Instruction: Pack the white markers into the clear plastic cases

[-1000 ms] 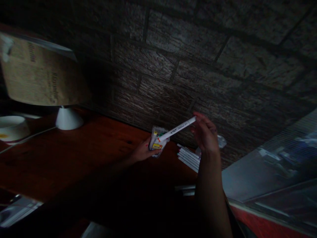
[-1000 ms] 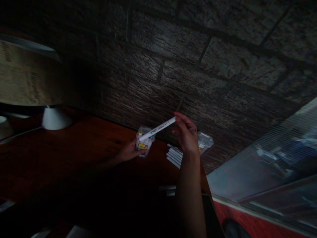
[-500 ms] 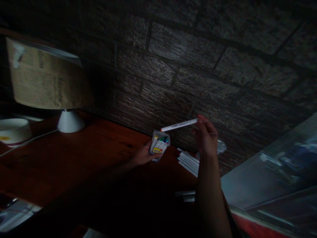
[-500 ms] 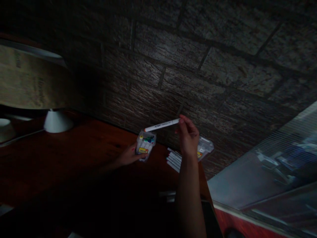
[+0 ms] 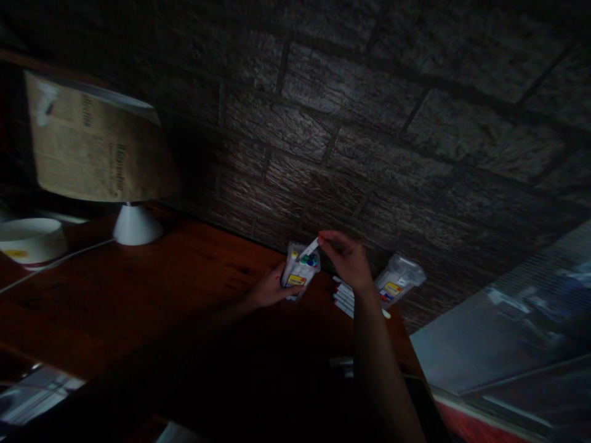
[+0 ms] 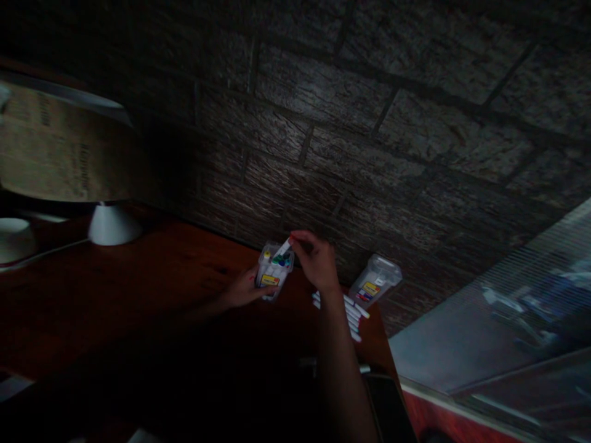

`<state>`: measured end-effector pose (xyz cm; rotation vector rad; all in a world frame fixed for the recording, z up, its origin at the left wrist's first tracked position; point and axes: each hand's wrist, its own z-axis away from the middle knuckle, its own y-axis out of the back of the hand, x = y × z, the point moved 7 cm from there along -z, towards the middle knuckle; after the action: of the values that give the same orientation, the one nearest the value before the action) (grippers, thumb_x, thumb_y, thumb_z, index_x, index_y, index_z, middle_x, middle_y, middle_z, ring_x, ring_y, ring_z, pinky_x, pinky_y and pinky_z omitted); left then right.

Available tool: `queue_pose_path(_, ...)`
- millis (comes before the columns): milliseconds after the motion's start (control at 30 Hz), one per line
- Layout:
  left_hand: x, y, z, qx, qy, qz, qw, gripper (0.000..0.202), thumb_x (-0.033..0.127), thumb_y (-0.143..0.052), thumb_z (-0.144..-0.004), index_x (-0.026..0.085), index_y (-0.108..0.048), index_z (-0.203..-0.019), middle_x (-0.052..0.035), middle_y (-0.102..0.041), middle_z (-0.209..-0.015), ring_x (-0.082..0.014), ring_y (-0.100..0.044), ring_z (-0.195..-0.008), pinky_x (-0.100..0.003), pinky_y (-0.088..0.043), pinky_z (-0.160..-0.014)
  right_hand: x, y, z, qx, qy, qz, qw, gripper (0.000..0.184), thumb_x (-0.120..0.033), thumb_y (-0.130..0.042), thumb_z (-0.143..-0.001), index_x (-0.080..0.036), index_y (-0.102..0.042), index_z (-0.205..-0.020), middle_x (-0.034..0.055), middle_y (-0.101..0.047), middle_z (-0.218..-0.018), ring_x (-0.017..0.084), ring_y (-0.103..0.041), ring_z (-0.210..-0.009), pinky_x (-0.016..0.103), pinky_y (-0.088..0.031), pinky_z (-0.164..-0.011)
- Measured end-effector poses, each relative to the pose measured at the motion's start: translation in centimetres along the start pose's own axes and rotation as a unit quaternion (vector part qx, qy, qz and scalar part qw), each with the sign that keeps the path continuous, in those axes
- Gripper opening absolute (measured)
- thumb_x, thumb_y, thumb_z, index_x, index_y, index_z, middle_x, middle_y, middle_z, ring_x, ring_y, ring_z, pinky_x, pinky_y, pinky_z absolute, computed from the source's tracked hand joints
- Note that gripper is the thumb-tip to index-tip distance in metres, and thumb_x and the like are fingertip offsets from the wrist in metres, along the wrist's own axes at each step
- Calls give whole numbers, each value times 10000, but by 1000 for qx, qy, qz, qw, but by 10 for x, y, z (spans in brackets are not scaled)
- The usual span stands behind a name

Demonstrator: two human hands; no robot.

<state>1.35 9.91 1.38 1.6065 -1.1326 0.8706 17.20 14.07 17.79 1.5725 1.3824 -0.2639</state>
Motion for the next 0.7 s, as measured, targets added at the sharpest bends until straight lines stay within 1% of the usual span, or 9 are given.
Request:
queue_pose_path(67, -1, 0, 0, -1, -6, -4, 1000, 627, 490, -834, -750, 197, -629, -1265, -108, -770, -1171, -282, -746, -1061, -430, -609, -937, 2, -13, 2, -60, -6, 36, 998, 264, -406, -668, -923, -219, -767, -1082, 64, -793, -1151, 193, -732, -1094, 322, -553, -1006)
queue_pose_path(133, -4, -1, 0, -1, -9, -4, 1000, 637, 498, -823, -757, 197, -618, -1279, -105, -771, -1160, -278, -749, -1051, -420, -614, -921, 5, -25, 5, -123, -18, 62, 990, 241, -379, -645, -940, -225, -774, -1074, 50, -801, -1123, 188, -739, -1051, 313, -558, -971)
queue_pose_path(200, -6, -2, 0, -3, -14, -2, 1000, 636, 507, -810, -765, 196, -608, -1282, -102, -768, -1167, -272, -747, -1061, -411, -613, -923, 5, -30, 7, -158, -24, 83, 984, 253, -376, -615, -957, -219, -779, -1068, 49, -806, -1101, 190, -741, -1013, 311, -558, -942)
queue_pose_path(267, -6, -3, 0, -6, -23, -2, 1000, 628, 520, -795, -775, 197, -602, -1278, -101, -759, -1193, -270, -739, -1089, -412, -605, -945, 4, -26, 7, -154, -23, 94, 983, 275, -384, -593, -967, -217, -780, -1081, 50, -805, -1112, 197, -738, -1017, 318, -552, -942)
queue_pose_path(367, -4, -3, 0, -5, -29, -10, 1000, 623, 539, -788, -776, 200, -604, -1265, -106, -748, -1209, -276, -730, -1102, -425, -596, -960, -1, -12, 7, -128, -17, 102, 986, 297, -407, -594, -963, -226, -775, -1113, 50, -796, -1152, 212, -727, -1071, 337, -540, -972)
queue_pose_path(467, 0, 1, -1, 18, -19, -25, 999, 618, 548, -797, -769, 198, -613, -1243, -117, -742, -1221, -294, -722, -1115, -445, -587, -976, -5, 2, 13, -138, -28, 105, 984, 312, -428, -601, -954, -215, -770, -1107, 60, -796, -1139, 223, -725, -1071, 350, -537, -974)
queue_pose_path(567, 0, 10, -2, 63, 0, -20, 998, 577, 562, -755, -813, 192, -609, -1231, -117, -745, -1202, -290, -729, -1089, -437, -596, -953, -5, 7, 25, -199, -67, 114, 971, 307, -418, -620, -937, -200, -759, -1101, 74, -792, -1133, 227, -728, -1036, 350, -545, -934)
queue_pose_path(633, -1, 15, -3, 94, 10, -6, 996, 555, 581, -719, -842, 192, -605, -1221, -106, -751, -1171, -276, -737, -1057, -414, -608, -918, -4, 2, 36, -254, -100, 110, 956, 306, -406, -643, -918, -182, -749, -1097, 87, -789, -1119, 226, -728, -1000, 338, -553, -882)
queue_pose_path(700, -5, 19, -3, 116, 17, 1, 993, 569, 596, -719, -837, 191, -599, -1218, -100, -752, -1157, -272, -738, -1047, -402, -610, -902, -3, -8, 46, -306, -126, 98, 938, 314, -394, -655, -906, -166, -738, -1104, 93, -786, -1087, 217, -725, -959, 320, -552, -835)
